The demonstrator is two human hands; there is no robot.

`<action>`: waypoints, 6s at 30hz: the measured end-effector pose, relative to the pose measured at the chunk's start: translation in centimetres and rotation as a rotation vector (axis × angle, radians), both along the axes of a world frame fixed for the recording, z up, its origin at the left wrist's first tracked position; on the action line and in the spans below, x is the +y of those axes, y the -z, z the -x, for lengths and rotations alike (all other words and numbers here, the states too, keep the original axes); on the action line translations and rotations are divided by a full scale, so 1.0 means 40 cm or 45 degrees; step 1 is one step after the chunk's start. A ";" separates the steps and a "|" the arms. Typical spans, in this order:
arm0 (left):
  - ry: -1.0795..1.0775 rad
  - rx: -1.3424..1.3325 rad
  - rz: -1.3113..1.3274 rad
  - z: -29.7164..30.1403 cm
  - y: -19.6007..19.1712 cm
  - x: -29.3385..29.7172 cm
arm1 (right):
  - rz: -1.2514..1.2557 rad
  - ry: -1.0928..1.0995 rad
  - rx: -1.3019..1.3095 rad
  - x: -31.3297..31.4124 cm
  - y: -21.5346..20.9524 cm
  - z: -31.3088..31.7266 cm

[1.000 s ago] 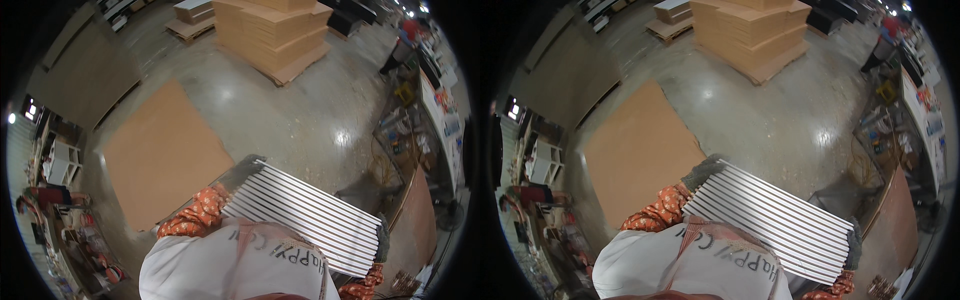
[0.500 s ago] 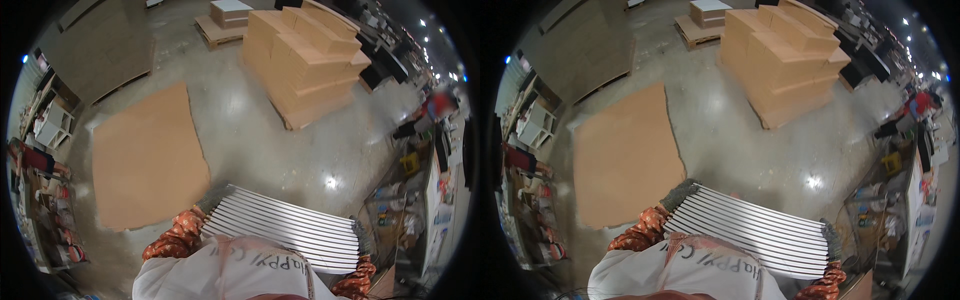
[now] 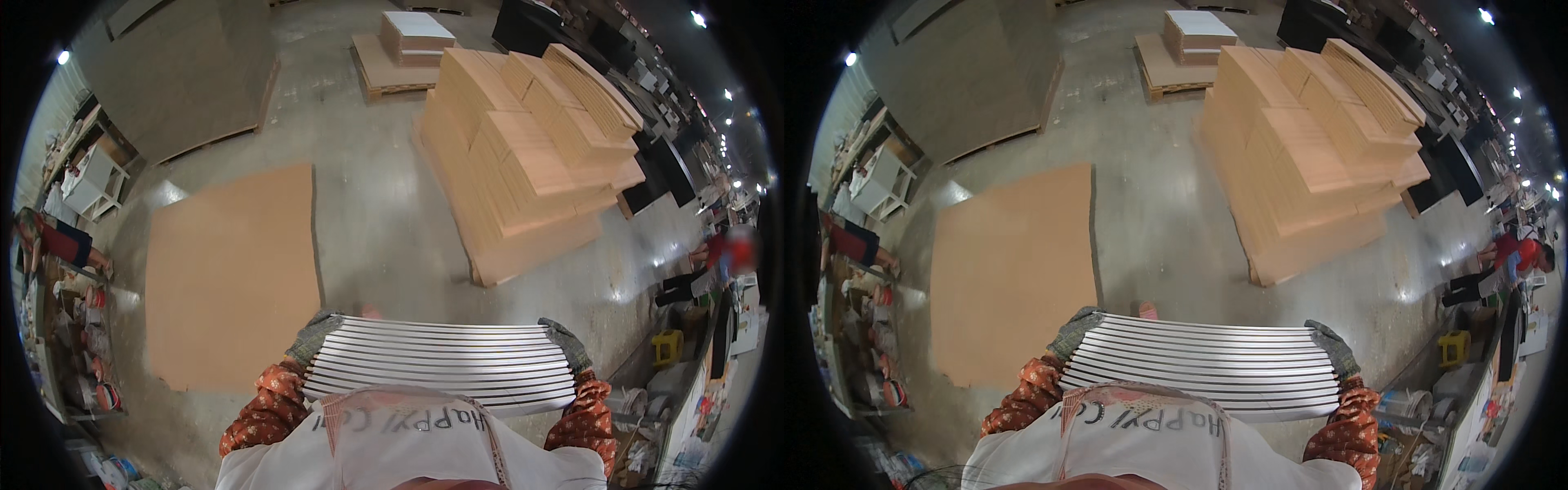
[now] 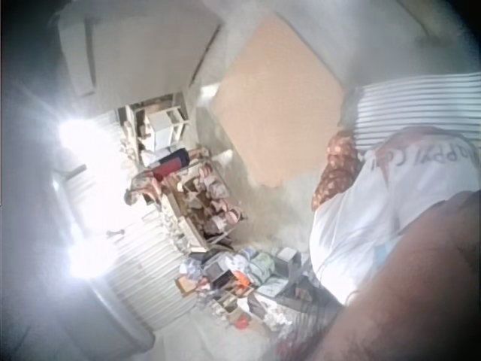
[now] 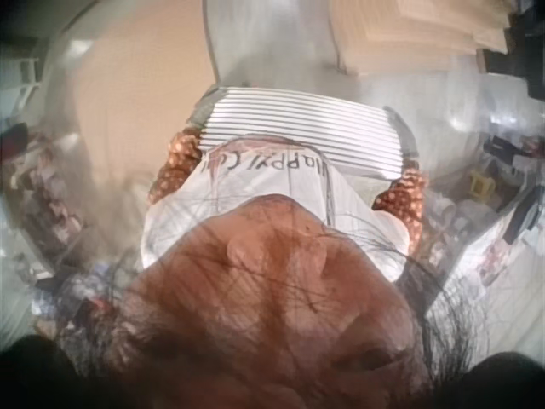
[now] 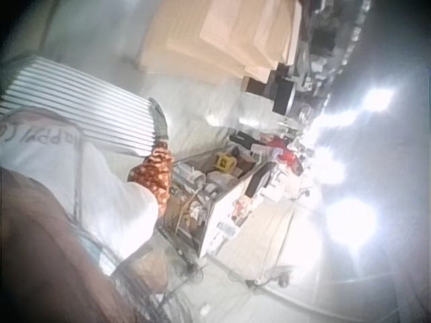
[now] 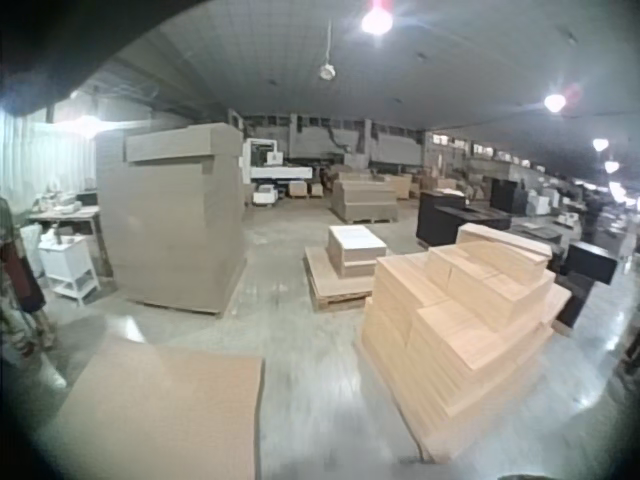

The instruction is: The person wipes white furniture parts with a cloth, stacks them together, and carries the stack across a warehouse floor.

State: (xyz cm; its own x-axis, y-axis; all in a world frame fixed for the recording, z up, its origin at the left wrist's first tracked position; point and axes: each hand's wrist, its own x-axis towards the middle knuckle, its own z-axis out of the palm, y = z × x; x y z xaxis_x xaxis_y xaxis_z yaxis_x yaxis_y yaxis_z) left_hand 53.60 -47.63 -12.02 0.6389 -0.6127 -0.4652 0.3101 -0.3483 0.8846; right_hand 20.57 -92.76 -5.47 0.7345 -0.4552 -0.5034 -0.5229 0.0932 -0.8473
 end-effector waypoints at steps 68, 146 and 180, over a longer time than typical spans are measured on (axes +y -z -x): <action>0.292 -0.054 0.079 -2.018 0.011 -1.274 | -0.383 0.288 0.020 -1.201 0.011 -1.888; 0.377 0.732 -0.477 -2.386 0.253 -2.069 | -0.004 0.323 0.839 -1.846 0.176 -2.224; 0.085 0.655 -0.529 -2.229 0.476 -2.057 | -0.201 0.373 0.702 -1.842 0.637 -2.044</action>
State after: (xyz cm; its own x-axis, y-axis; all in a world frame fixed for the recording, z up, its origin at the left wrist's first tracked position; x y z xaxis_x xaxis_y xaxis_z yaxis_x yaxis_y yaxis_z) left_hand 142.77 -129.90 -31.07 0.2393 -0.3474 -0.9067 0.6231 -0.6612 0.4178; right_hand 102.31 -166.46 -30.97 0.2051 -0.4870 -0.8490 -0.8116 0.4002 -0.4257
